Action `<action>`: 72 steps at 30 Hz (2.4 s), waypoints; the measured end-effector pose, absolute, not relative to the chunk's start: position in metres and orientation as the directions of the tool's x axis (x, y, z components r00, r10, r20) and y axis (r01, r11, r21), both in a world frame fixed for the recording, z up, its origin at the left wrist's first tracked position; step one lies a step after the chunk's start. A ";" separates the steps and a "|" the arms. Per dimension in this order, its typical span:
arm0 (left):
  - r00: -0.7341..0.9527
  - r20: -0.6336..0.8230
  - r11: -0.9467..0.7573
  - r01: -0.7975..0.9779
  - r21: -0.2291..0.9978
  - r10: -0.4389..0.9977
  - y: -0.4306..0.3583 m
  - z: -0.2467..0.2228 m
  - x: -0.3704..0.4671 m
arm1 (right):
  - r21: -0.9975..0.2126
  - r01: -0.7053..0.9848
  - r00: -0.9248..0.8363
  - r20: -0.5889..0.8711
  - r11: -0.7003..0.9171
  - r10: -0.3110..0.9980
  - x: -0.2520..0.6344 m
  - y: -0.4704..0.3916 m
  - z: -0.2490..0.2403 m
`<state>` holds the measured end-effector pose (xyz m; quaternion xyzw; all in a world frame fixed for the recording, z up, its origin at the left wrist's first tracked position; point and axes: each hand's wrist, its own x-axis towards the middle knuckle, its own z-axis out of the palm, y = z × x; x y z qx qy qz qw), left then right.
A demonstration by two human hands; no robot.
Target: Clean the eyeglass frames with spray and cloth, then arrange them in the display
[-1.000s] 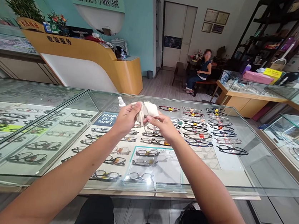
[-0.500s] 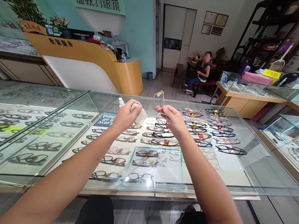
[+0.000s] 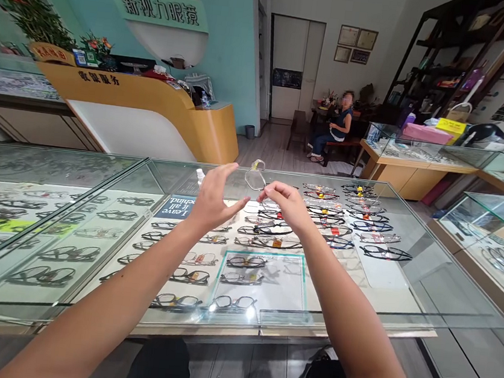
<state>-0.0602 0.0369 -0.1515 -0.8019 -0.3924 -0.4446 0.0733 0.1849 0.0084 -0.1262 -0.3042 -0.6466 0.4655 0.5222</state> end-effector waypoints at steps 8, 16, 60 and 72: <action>0.303 0.843 -0.792 0.572 0.213 0.445 0.030 -0.144 -0.056 | -0.896 0.062 -0.380 0.385 0.439 0.841 0.186 0.006 -0.123; 0.248 0.856 -0.786 0.563 0.255 0.454 0.028 -0.138 -0.054 | -0.888 0.115 -0.401 0.368 0.445 0.839 0.191 0.000 -0.115; -0.166 0.981 -0.877 0.452 0.165 0.099 -0.016 0.006 -0.039 | -0.165 0.732 0.003 0.971 0.661 0.239 0.192 -0.070 0.017; -0.200 0.978 -0.875 0.461 0.145 0.056 -0.016 0.000 -0.042 | -0.233 0.706 0.044 0.957 0.669 0.286 0.183 -0.081 0.014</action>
